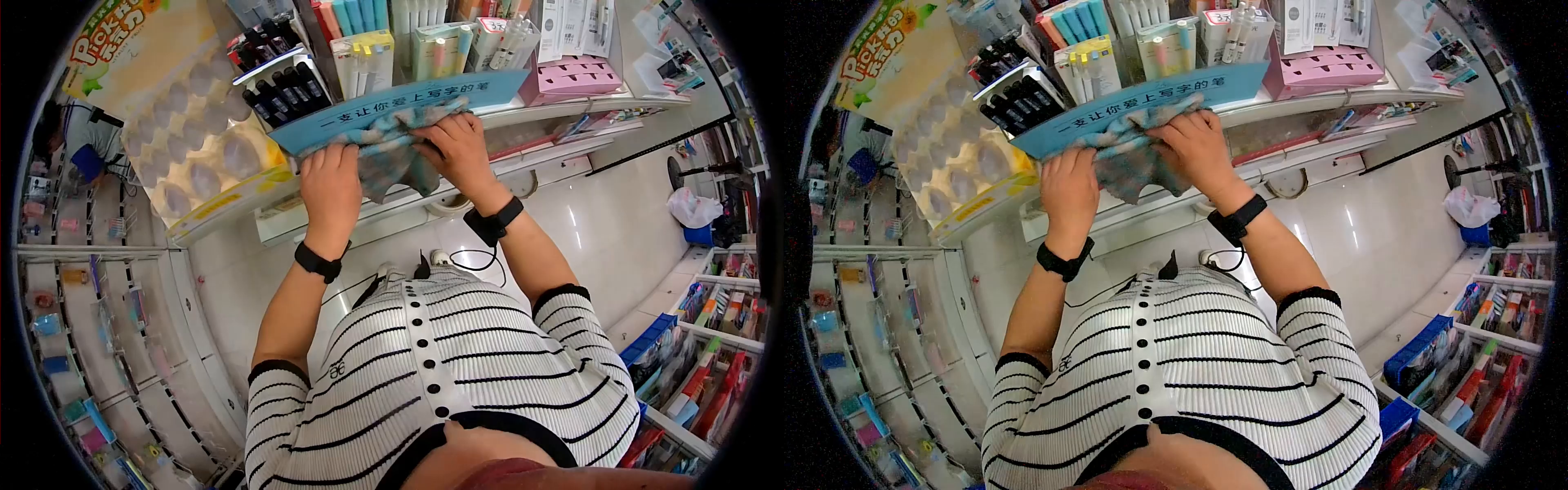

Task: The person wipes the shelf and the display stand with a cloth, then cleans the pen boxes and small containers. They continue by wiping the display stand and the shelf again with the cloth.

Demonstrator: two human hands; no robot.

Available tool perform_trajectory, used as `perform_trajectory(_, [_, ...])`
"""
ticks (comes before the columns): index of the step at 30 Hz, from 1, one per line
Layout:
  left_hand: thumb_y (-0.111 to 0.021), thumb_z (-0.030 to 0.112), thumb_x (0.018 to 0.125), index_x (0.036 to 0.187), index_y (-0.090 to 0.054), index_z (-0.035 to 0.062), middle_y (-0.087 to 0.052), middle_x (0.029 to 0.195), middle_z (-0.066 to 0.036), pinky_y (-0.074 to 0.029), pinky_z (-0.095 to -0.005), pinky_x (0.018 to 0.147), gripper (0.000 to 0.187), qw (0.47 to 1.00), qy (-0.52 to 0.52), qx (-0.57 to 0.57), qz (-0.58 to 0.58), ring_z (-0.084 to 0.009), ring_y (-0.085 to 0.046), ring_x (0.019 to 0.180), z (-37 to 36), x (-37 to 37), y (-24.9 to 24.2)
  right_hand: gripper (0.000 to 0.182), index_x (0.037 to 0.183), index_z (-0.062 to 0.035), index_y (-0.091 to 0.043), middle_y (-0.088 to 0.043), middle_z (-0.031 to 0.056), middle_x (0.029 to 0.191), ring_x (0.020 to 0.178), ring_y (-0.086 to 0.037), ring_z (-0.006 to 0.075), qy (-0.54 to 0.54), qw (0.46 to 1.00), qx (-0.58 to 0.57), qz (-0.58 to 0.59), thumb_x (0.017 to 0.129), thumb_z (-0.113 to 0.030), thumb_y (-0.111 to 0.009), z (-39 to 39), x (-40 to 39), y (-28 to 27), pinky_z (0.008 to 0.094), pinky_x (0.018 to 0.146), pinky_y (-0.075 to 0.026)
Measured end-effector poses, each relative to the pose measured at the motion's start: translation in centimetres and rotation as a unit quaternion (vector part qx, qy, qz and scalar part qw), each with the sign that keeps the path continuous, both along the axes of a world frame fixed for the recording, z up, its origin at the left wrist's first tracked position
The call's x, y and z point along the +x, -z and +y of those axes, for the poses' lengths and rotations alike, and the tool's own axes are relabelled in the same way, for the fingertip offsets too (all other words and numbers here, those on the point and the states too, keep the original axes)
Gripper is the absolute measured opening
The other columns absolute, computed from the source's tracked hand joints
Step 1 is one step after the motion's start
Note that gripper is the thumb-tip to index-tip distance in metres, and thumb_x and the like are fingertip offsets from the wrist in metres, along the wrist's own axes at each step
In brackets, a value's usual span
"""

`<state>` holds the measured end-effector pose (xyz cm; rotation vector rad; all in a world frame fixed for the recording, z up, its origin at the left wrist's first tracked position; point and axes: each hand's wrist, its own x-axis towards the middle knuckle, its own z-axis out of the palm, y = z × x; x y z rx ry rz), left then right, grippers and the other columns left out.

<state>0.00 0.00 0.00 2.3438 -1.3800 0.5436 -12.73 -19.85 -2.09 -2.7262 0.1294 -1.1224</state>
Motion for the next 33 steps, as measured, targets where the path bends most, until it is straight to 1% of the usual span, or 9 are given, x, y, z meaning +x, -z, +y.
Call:
perform_trajectory(2, [-0.065, 0.007, 0.083, 0.105, -0.067, 0.0077, -0.063, 0.1, -0.009, -0.045, -0.041, 0.087, 0.022, 0.999, 0.019, -0.029, -0.021, -0.0305, -0.059, 0.094, -0.2, -0.2, -0.2, 0.031, 0.103, -0.018, -0.068, -0.062, 0.0, 0.098, 0.096, -0.057, 0.0207, 0.006, 1.0, -0.004, -0.001, 0.074, -0.017, -0.078, -0.1, -0.4, -0.2, 0.0363, 0.093, -0.037])
perform_trajectory(6, [-0.063, 0.006, 0.083, 0.102, -0.067, 0.0077, -0.062, 0.095, -0.008, -0.045, -0.0401, 0.086, 0.019, 0.999, 0.03, -0.03, -0.034, -0.0301, -0.059, 0.091, -4.1, -1.7, 0.2, 0.036, 0.107, -0.0203, -0.066, -0.062, -0.0014, 0.1, 0.098, -0.057, 0.0202, 0.006, 1.0, 0.005, -0.02, 0.072, -0.015, -0.077, -3.8, -2.1, 0.4, 0.0369, 0.093, -0.037])
perform_trajectory(8, [-0.057, 0.008, 0.078, 0.091, -0.063, 0.0086, -0.057, 0.088, -0.006, -0.044, -0.0375, 0.08, 0.015, 0.995, 0.044, -0.044, -0.074, -0.0252, -0.057, 0.086, -5.4, -2.4, 0.2, 0.034, 0.106, -0.0192, -0.067, -0.062, -0.0011, 0.1, 0.097, -0.057, 0.0203, 0.002, 1.0, 0.002, -0.03, 0.074, -0.015, -0.076, -4.9, -2.9, 0.4, 0.0367, 0.092, -0.038])
perform_trajectory(11, [-0.062, 0.003, 0.075, 0.096, -0.066, 0.0089, -0.059, 0.089, -0.007, -0.044, -0.0386, 0.081, 0.021, 0.997, 0.038, -0.021, -0.059, -0.0269, -0.059, 0.088, -7.1, -3.5, -0.1, 0.032, 0.105, -0.0181, -0.067, -0.063, -0.0003, 0.099, 0.096, -0.058, 0.0209, 0.008, 1.0, -0.004, -0.022, 0.074, -0.015, -0.076, -6.6, -3.9, 0.5, 0.0364, 0.091, -0.039])
perform_trajectory(19, [-0.059, 0.008, 0.076, 0.091, -0.063, 0.0088, -0.058, 0.087, -0.006, -0.044, -0.0383, 0.08, 0.016, 0.997, 0.048, -0.03, -0.058, -0.0258, -0.059, 0.086, -11.3, -5.7, 0.3, 0.034, 0.107, -0.015, -0.067, -0.065, 0.0025, 0.103, 0.098, -0.058, 0.0252, 0.039, 0.998, -0.041, 0.005, 0.074, -0.013, -0.077, -10.2, -6.6, 0.0, 0.0388, 0.091, -0.039])
perform_trajectory(24, [-0.06, 0.009, 0.076, 0.096, -0.064, 0.0083, -0.059, 0.091, -0.006, -0.045, -0.0373, 0.081, 0.02, 0.997, 0.04, -0.011, -0.06, -0.0254, -0.059, 0.088, -10.7, -5.8, 0.6, 0.025, 0.103, -0.0127, -0.069, -0.065, 0.0046, 0.098, 0.097, -0.058, 0.0261, 0.035, 0.999, 0.001, -0.002, 0.079, -0.016, -0.076, -10.0, -6.4, 0.1, 0.0381, 0.092, -0.037])
perform_trajectory(26, [-0.06, 0.006, 0.077, 0.103, -0.065, 0.0078, -0.061, 0.096, -0.006, -0.047, -0.0378, 0.084, 0.027, 0.993, 0.083, -0.083, -0.02, -0.0259, -0.06, 0.092, -10.0, -5.3, 1.0, 0.024, 0.102, -0.0124, -0.07, -0.065, 0.0049, 0.097, 0.096, -0.057, 0.0264, 0.039, 0.999, 0.01, -0.006, 0.08, -0.017, -0.076, -9.5, -6.2, 0.0, 0.0384, 0.093, -0.037])
perform_trajectory(29, [-0.056, 0.008, 0.08, 0.102, -0.064, 0.0057, -0.06, 0.092, -0.008, -0.048, -0.0383, 0.085, 0.023, 0.985, 0.109, -0.136, -0.005, -0.0267, -0.059, 0.09, -9.4, -5.1, 1.0, 0.023, 0.1, -0.0118, -0.07, -0.064, 0.0054, 0.095, 0.096, -0.057, 0.0271, 0.058, 0.998, 0.027, -0.007, 0.08, -0.02, -0.076, -9.1, -6.0, 0.1, 0.0391, 0.093, -0.037])
perform_trajectory(33, [-0.056, 0.007, 0.081, 0.104, -0.064, 0.0051, -0.06, 0.095, -0.008, -0.048, -0.0391, 0.086, 0.024, 0.984, 0.116, -0.136, 0.012, -0.0275, -0.059, 0.092, -9.0, -5.0, 1.2, 0.023, 0.101, -0.011, -0.069, -0.064, 0.0066, 0.095, 0.098, -0.057, 0.0289, 0.078, 0.996, 0.03, -0.005, 0.081, -0.022, -0.074, -8.8, -6.0, 0.3, 0.0407, 0.095, -0.037])
